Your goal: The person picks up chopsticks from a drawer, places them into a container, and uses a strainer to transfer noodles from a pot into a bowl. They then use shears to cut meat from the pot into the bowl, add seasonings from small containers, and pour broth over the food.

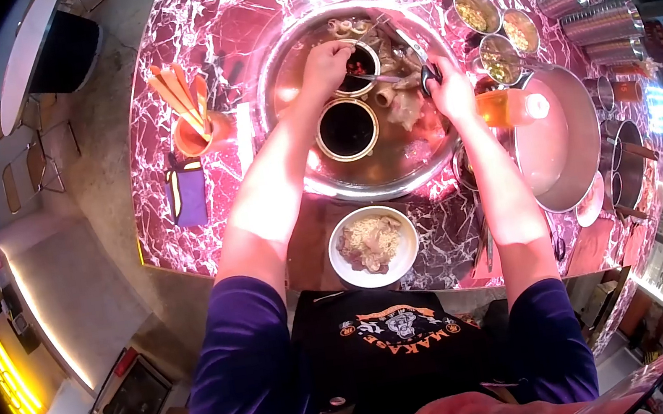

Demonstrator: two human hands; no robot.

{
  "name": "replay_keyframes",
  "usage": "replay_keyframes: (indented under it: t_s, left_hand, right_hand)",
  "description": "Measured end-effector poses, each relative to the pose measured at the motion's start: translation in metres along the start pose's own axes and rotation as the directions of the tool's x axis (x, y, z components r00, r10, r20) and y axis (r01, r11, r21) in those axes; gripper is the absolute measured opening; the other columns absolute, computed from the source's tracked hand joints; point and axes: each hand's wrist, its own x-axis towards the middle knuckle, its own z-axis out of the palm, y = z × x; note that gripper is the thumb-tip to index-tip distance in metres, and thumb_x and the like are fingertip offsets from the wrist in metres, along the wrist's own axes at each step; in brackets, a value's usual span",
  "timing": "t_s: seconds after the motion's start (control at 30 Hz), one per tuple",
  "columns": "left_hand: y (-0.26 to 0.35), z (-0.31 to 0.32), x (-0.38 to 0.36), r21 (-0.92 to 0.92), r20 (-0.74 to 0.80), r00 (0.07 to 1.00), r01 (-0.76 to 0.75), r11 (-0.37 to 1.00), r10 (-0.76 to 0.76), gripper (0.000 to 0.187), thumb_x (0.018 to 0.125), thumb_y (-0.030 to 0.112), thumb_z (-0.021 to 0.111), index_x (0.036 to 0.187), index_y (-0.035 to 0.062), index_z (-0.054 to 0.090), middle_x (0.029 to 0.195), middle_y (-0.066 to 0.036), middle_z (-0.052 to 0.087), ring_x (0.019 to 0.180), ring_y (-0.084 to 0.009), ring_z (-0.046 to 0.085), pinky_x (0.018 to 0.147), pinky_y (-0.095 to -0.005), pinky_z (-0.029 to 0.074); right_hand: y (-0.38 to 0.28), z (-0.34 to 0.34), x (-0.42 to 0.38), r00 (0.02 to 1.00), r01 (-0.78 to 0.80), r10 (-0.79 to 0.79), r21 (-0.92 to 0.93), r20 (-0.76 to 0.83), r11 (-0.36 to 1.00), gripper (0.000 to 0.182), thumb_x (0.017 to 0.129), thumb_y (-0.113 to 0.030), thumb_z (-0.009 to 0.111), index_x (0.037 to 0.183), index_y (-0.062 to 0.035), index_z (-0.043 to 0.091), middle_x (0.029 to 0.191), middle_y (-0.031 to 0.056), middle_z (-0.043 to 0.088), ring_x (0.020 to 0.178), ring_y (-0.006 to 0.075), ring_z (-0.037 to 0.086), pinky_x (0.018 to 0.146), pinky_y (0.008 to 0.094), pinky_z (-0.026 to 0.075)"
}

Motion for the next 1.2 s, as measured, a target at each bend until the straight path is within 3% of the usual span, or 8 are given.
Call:
replay_keyframes:
  t_s: [0.17,0.23,0.57,0.7,0.87,0.97,1.07,1.2]
  left_hand:
    - [0.027,-0.012,-0.011,-0.263,0.056,0.987,0.161,0.951,-0.152,0.018,0.091,0.014,0.062,0.095,-0.0002,0.071,0.072,-0.002,0.065,0.065,-0.0084,0.056,0.060,-0.0250,0.044]
    - [0.032,-0.014,-0.016,-0.392,0.125,0.978,0.205,0.897,-0.169,0.016,0.094,0.009,0.059,0.101,-0.0008,0.069,0.068,0.005,0.053,0.059,-0.0035,0.042,0.053,-0.0202,0.034]
    - [0.053,-0.023,-0.055,-0.394,0.131,0.968,0.249,0.885,-0.214,0.016,0.095,0.010,0.058,0.103,-0.0004,0.068,0.066,0.005,0.049,0.056,-0.0030,0.040,0.049,-0.0186,0.029]
    - [0.051,-0.032,-0.084,-0.437,0.153,0.957,0.289,0.852,-0.247,0.017,0.095,0.012,0.058,0.104,0.0014,0.068,0.064,0.006,0.047,0.053,-0.0026,0.038,0.045,-0.0185,0.027]
    - [0.063,-0.015,-0.099,-0.435,0.187,0.950,0.308,0.846,-0.250,0.018,0.095,0.015,0.060,0.105,0.0028,0.068,0.064,0.007,0.046,0.051,-0.0019,0.036,0.044,-0.0189,0.025]
    - [0.065,-0.011,-0.104,-0.463,0.154,0.967,0.253,0.850,-0.204,0.016,0.094,0.019,0.060,0.095,0.0051,0.069,0.062,0.007,0.044,0.050,-0.0026,0.034,0.044,-0.0197,0.023]
    - [0.073,-0.020,-0.114,-0.455,0.097,0.981,0.194,0.869,-0.168,0.016,0.094,0.020,0.060,0.090,0.0065,0.068,0.062,0.007,0.043,0.050,-0.0028,0.033,0.044,-0.0199,0.023]
    - [0.086,-0.046,-0.171,-0.462,0.182,0.974,0.208,0.862,-0.137,0.017,0.095,0.016,0.058,0.095,0.0028,0.069,0.063,0.006,0.044,0.051,-0.0031,0.035,0.044,-0.0204,0.024]
  right_hand:
    - [0.005,-0.003,-0.022,0.995,0.058,-0.055,0.035,-0.084,0.998,0.050,0.076,-0.012,0.070,0.124,-0.0102,0.056,0.109,0.0200,0.066,0.099,0.0369,0.065,0.087,0.0406,0.051]
    - [-0.003,-0.007,-0.029,0.995,0.061,-0.061,0.003,-0.082,0.998,0.053,0.076,-0.016,0.070,0.125,-0.0091,0.053,0.112,0.0204,0.064,0.103,0.0385,0.062,0.089,0.0427,0.049]
    - [-0.036,-0.048,-0.058,1.000,0.012,-0.012,-0.007,0.016,1.000,0.047,0.077,-0.016,0.068,0.123,-0.0116,0.055,0.108,0.0219,0.065,0.101,0.0383,0.063,0.086,0.0467,0.050]
    - [-0.037,-0.068,-0.104,1.000,0.020,-0.021,-0.124,-0.005,0.992,0.056,0.073,-0.024,0.070,0.123,-0.0085,0.049,0.110,0.0220,0.062,0.103,0.0393,0.061,0.088,0.0475,0.049]
    - [-0.042,-0.053,-0.068,0.999,-0.005,-0.009,-0.273,-0.048,0.962,0.051,0.079,-0.025,0.068,0.125,-0.0099,0.051,0.113,0.0210,0.063,0.105,0.0380,0.062,0.089,0.0474,0.049]
    - [-0.036,-0.054,-0.071,0.998,-0.049,0.055,-0.183,0.027,0.982,0.049,0.080,-0.023,0.068,0.125,-0.0120,0.055,0.108,0.0200,0.067,0.102,0.0368,0.064,0.089,0.0457,0.050]
    - [-0.025,-0.060,-0.113,0.983,-0.106,0.106,0.006,-0.150,0.994,0.048,0.080,-0.020,0.069,0.124,-0.0091,0.056,0.107,0.0183,0.069,0.102,0.0334,0.066,0.090,0.0396,0.051]
    - [-0.040,-0.098,-0.197,0.998,-0.063,0.064,0.043,-0.017,0.997,0.052,0.076,-0.021,0.072,0.122,-0.0076,0.051,0.108,0.0187,0.067,0.102,0.0342,0.065,0.089,0.0410,0.050]
